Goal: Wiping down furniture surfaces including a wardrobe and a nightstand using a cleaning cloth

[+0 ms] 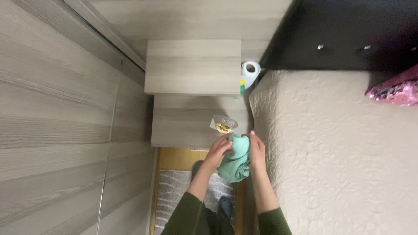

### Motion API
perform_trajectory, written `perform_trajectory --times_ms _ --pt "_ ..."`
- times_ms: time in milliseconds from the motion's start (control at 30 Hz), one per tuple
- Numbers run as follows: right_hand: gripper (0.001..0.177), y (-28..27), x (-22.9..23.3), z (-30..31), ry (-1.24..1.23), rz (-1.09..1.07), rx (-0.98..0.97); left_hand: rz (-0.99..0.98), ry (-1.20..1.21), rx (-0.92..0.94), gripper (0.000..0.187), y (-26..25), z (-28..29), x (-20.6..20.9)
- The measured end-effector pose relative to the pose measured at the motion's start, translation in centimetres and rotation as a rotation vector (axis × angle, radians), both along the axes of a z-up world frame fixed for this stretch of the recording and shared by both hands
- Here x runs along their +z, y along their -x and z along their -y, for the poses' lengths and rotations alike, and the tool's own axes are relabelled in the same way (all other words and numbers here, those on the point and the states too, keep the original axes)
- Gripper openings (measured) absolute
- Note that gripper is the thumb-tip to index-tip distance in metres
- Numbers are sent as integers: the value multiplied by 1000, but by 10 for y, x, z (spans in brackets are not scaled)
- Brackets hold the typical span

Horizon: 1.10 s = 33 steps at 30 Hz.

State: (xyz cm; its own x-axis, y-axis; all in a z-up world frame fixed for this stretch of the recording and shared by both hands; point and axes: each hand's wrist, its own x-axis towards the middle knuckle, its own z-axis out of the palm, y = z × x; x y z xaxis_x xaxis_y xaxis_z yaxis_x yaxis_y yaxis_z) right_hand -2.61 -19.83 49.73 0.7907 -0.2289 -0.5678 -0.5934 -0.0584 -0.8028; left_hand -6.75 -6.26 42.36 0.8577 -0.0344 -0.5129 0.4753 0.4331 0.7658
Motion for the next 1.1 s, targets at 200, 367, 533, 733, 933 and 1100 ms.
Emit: perform_trajectory --times_ms 200,367,533,733,933,1100 --pt "59 -6 38 -17 -315 -66 -120 -47 39 8 62 -6 -13 122" --pt "42 -2 33 -24 -207 -19 -142 -113 12 -91 67 -14 -35 180" --pt "30 -15 68 -68 -80 101 -196 12 -48 -18 44 -30 -56 177" --pt "25 -30 101 -116 -132 114 -185 59 -277 138 30 -53 -97 116" --pt "60 -39 124 -159 -481 128 -71 121 -329 277 31 -88 -136 190" --pt "38 -41 115 -163 -743 111 -263 453 -798 100 31 -112 -151 193"
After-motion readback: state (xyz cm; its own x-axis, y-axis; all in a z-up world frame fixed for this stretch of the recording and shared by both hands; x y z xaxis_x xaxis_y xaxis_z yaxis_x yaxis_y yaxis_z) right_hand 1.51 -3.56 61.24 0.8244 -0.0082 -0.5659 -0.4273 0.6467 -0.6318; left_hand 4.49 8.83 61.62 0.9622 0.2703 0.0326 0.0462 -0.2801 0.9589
